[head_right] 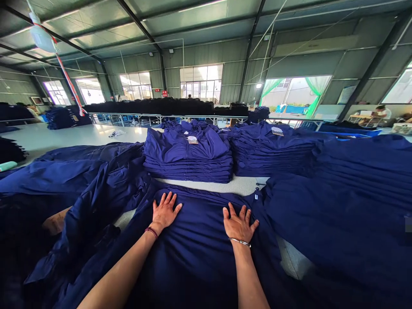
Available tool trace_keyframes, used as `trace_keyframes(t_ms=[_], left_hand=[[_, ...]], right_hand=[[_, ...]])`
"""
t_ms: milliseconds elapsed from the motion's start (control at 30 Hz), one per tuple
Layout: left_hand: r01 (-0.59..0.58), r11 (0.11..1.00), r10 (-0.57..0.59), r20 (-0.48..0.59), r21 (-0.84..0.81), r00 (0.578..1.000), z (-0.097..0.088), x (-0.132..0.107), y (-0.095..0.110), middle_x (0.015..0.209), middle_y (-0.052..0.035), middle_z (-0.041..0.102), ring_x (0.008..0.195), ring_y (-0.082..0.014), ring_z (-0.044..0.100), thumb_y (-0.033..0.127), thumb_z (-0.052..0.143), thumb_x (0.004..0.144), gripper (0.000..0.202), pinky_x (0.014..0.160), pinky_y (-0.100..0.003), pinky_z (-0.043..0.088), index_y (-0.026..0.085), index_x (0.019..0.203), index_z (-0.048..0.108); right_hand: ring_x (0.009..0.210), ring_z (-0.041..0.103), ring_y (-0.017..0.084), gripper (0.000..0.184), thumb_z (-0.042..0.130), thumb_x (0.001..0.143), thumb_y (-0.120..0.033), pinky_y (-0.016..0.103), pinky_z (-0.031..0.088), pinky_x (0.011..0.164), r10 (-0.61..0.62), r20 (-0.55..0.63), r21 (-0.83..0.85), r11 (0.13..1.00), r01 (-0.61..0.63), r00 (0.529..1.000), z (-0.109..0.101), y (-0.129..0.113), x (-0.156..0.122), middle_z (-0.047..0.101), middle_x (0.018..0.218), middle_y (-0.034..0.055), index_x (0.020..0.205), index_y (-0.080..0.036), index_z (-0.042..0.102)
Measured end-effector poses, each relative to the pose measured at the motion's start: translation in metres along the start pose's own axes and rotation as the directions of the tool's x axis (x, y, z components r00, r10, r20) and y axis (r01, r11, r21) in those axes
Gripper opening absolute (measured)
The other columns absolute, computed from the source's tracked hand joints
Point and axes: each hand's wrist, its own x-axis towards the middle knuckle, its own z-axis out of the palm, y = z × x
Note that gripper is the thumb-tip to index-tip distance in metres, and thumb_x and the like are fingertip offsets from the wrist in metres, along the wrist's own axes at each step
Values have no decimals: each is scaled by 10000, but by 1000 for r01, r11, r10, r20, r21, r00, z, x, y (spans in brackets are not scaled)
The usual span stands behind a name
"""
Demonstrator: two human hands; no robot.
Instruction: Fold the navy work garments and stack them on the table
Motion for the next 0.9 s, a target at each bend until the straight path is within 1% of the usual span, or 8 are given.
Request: trace_keyframes(t_ms=[67,200,333,467,567,633,767,900], left_hand=[[25,1000,-25,-25,8,999,2,0,-2,1612,-48,306,1484,-332,223,652,239,954,661,1158,-603,214,323,1511,378],[181,982,-171,-144,57,975,5,-2,-9,1550,-165,394,1426,-350,335,641,306,948,715,1122,-506,323,183,1475,458],[253,964,-228,-231,85,946,-7,-3,-21,1320,-211,583,1203,-351,531,584,297,971,673,983,-496,434,118,1379,560],[260,963,-231,-265,77,936,-22,-1,-27,1175,-207,623,1125,-364,550,528,384,960,558,949,-506,437,121,1193,687],[79,996,-65,-233,51,970,-22,0,-25,1326,-147,587,1251,-323,489,401,483,935,386,1083,-487,350,193,1184,692],[3,1000,-2,-160,10,987,-19,1,-24,1424,-85,548,1316,-294,453,399,468,943,406,1147,-512,277,259,1287,631],[96,995,-96,-6,-15,995,-13,4,-28,1584,-41,368,1458,-335,279,586,341,958,588,1166,-652,136,312,1466,452],[130,991,-130,19,-21,991,-15,6,-32,1609,-61,302,1485,-330,227,604,288,964,645,1174,-633,145,275,1509,387]], right_hand=[[1503,173,302,618,130,977,-617,600,124,1163,8,-12,-6,1000,-8,1000,2,2,1,254,1625,105,1533,-382,259],[1493,203,298,611,155,980,-603,597,144,1157,-9,-48,1,1000,9,999,4,3,3,302,1609,85,1526,-369,296],[1438,318,270,550,232,996,-520,527,256,1122,9,-147,23,1000,-5,989,3,3,3,397,1560,85,1440,-321,488],[1310,452,256,490,288,991,-424,463,372,1016,13,-292,54,999,3,956,-1,7,4,478,1498,84,1311,-269,625],[1288,465,257,475,312,986,-413,452,371,1013,19,-343,47,999,-3,939,-1,10,5,474,1499,80,1316,-269,622],[1332,432,259,482,317,987,-424,455,342,1047,22,-308,19,1000,-17,951,1,10,5,466,1506,88,1344,-267,599],[1445,305,246,541,254,996,-498,479,267,1107,29,-184,-21,999,-34,983,5,11,7,408,1550,102,1443,-300,485],[1458,283,246,567,217,997,-523,495,268,1107,40,-162,11,999,-39,986,7,14,10,361,1576,110,1472,-308,439]])
